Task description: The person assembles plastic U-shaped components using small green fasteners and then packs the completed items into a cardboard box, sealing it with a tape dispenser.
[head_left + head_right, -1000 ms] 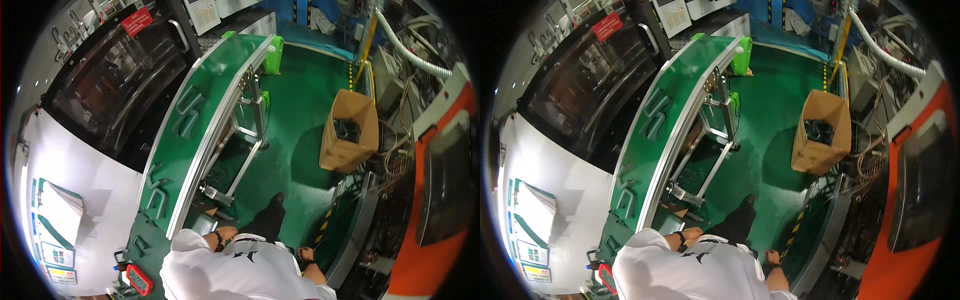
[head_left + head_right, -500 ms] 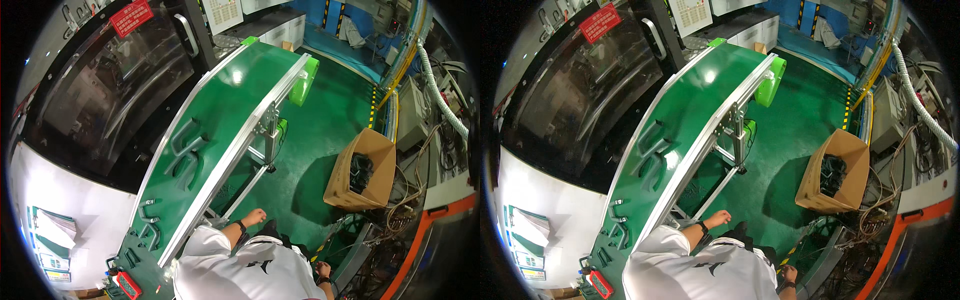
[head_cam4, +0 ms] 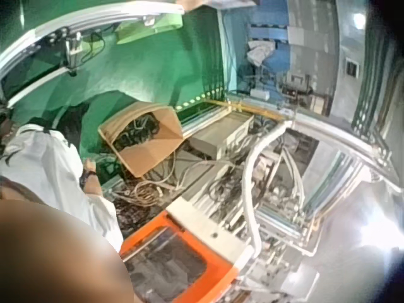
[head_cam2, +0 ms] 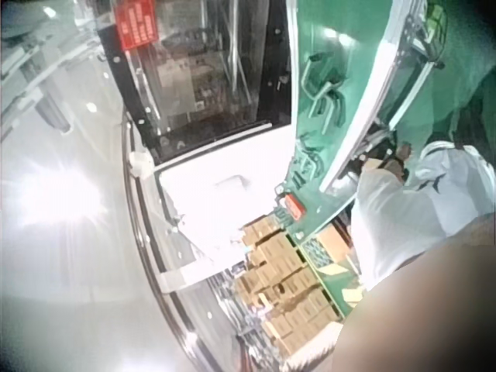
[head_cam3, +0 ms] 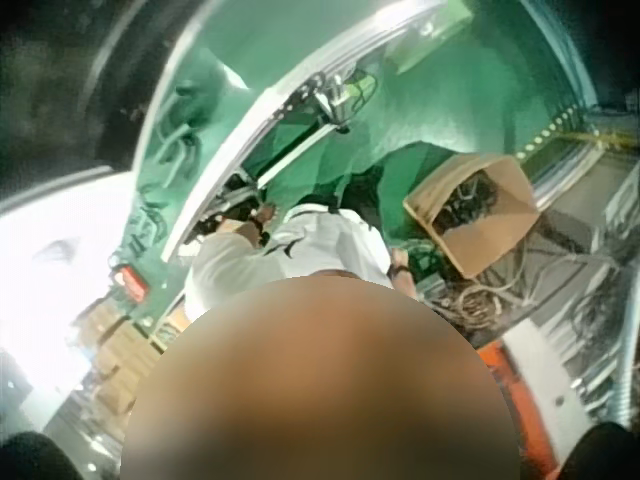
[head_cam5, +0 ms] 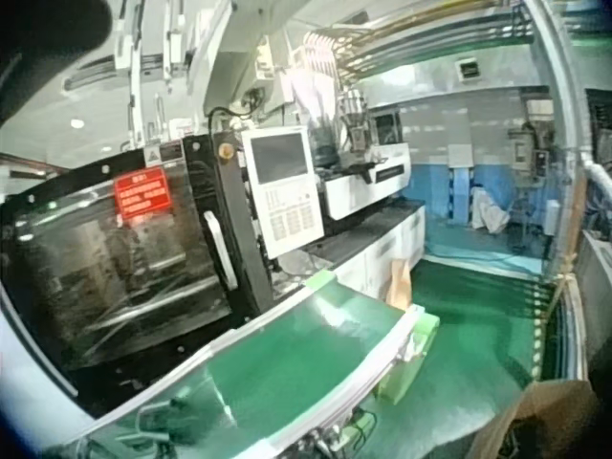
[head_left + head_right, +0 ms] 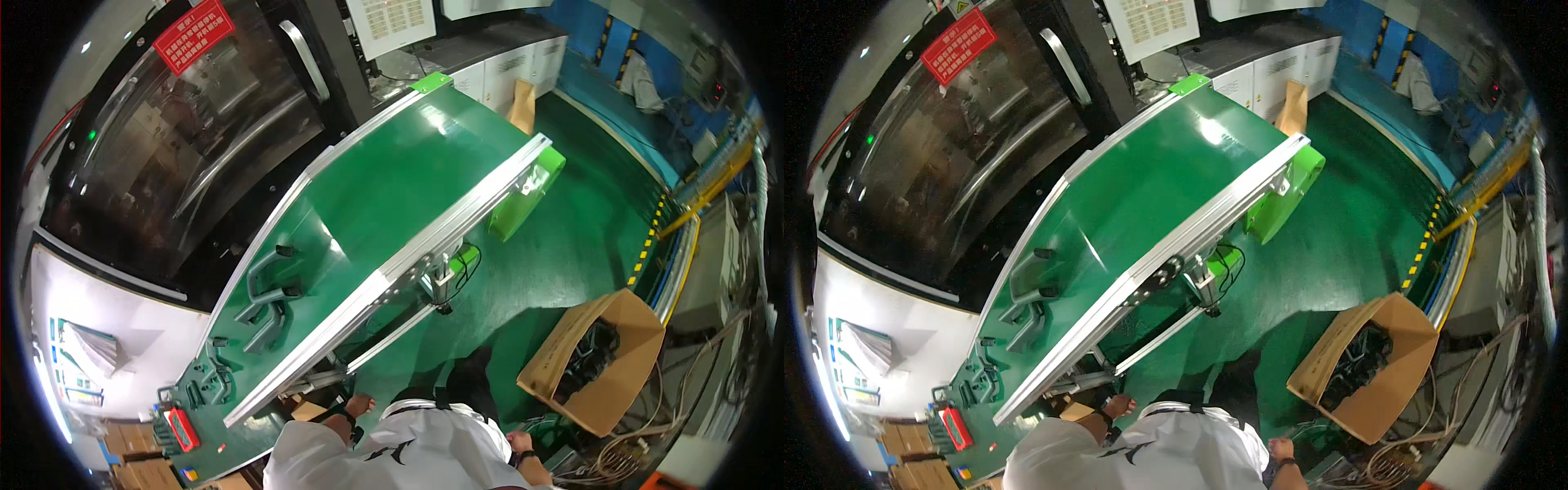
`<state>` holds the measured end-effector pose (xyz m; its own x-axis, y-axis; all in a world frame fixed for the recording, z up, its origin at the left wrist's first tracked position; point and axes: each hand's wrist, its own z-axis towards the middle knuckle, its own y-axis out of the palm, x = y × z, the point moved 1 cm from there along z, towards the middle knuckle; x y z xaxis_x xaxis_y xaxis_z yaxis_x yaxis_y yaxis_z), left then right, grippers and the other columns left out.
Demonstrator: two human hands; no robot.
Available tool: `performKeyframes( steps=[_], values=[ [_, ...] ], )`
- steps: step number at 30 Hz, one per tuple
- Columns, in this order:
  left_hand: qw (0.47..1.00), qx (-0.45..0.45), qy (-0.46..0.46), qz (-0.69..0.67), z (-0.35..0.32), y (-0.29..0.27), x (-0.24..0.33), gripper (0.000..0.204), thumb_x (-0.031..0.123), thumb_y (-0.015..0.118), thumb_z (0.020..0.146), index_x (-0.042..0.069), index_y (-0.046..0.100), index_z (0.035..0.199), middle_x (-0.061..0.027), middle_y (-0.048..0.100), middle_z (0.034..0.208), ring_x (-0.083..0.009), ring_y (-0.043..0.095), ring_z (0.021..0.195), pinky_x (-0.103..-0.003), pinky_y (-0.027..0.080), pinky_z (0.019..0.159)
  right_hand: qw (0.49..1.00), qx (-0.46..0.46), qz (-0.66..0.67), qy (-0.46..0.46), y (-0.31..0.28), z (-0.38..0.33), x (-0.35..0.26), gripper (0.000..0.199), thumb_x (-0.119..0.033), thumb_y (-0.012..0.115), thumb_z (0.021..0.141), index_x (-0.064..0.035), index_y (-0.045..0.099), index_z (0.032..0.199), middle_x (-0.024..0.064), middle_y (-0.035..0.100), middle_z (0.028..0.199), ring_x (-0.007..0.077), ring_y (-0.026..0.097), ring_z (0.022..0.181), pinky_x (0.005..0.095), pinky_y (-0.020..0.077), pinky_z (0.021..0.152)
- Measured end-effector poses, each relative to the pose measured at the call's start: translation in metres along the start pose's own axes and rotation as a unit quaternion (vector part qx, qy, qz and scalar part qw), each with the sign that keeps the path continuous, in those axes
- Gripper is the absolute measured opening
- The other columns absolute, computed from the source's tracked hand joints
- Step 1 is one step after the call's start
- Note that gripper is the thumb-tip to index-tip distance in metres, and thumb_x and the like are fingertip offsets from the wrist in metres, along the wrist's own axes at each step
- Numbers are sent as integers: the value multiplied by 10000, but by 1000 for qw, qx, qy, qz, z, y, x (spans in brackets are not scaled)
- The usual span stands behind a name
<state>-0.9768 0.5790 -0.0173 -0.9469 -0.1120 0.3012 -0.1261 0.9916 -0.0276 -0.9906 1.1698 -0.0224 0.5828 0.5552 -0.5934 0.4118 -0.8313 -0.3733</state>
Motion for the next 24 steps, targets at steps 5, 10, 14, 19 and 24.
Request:
performKeyframes(
  steps=[5, 10, 14, 19, 24],
  values=[
    [992, -46, 82, -79, 0, 59, 36, 306, 284, 479, 997, 55, 682, 974, -70, 691, 879, -191, 636, 737, -368, 514, 631, 985, -24, 168, 24, -99, 135, -132, 191, -101, 514, 926, -30, 688, 887, 55, 667, 762, 140, 617, 633, 273, 473, 511],
    [929, 81, 311, 185, -8, 105, 90, 330, 290, 460, 1014, 59, 693, 983, -71, 689, 899, -191, 645, 795, -343, 528, 726, 967, 32, 254, -9, -162, 199, -242, 195, -90, 527, 947, -7, 686, 1023, 47, 693, 849, 139, 627, 676, 282, 483, 576],
    [953, 49, 229, 194, 14, 116, 121, 318, 290, 469, 1004, 69, 695, 981, -86, 694, 921, -199, 648, 838, -348, 529, 766, 979, 15, 204, -21, -175, 225, -261, 206, -100, 549, 942, 18, 683, 1045, 61, 695, 852, 147, 622, 696, 288, 486, 604],
    [811, 67, 397, 425, 64, 105, 164, 260, 258, 512, 963, 69, 691, 981, -89, 700, 941, -209, 654, 856, -346, 516, 742, 993, 36, 104, 45, -156, 212, -229, 228, -81, 539, 927, 46, 725, 961, 106, 699, 809, 163, 627, 664, 307, 482, 571],
    [987, 20, 160, -1, 57, 136, 265, 292, 300, 517, 957, 66, 691, 976, -59, 696, 932, -156, 642, 798, -309, 506, 676, 996, 51, -10, 77, -179, 251, -158, 242, -98, 543, 920, 39, 742, 895, 113, 688, 749, 176, 615, 601, 324, 466, 499]
  ],
)
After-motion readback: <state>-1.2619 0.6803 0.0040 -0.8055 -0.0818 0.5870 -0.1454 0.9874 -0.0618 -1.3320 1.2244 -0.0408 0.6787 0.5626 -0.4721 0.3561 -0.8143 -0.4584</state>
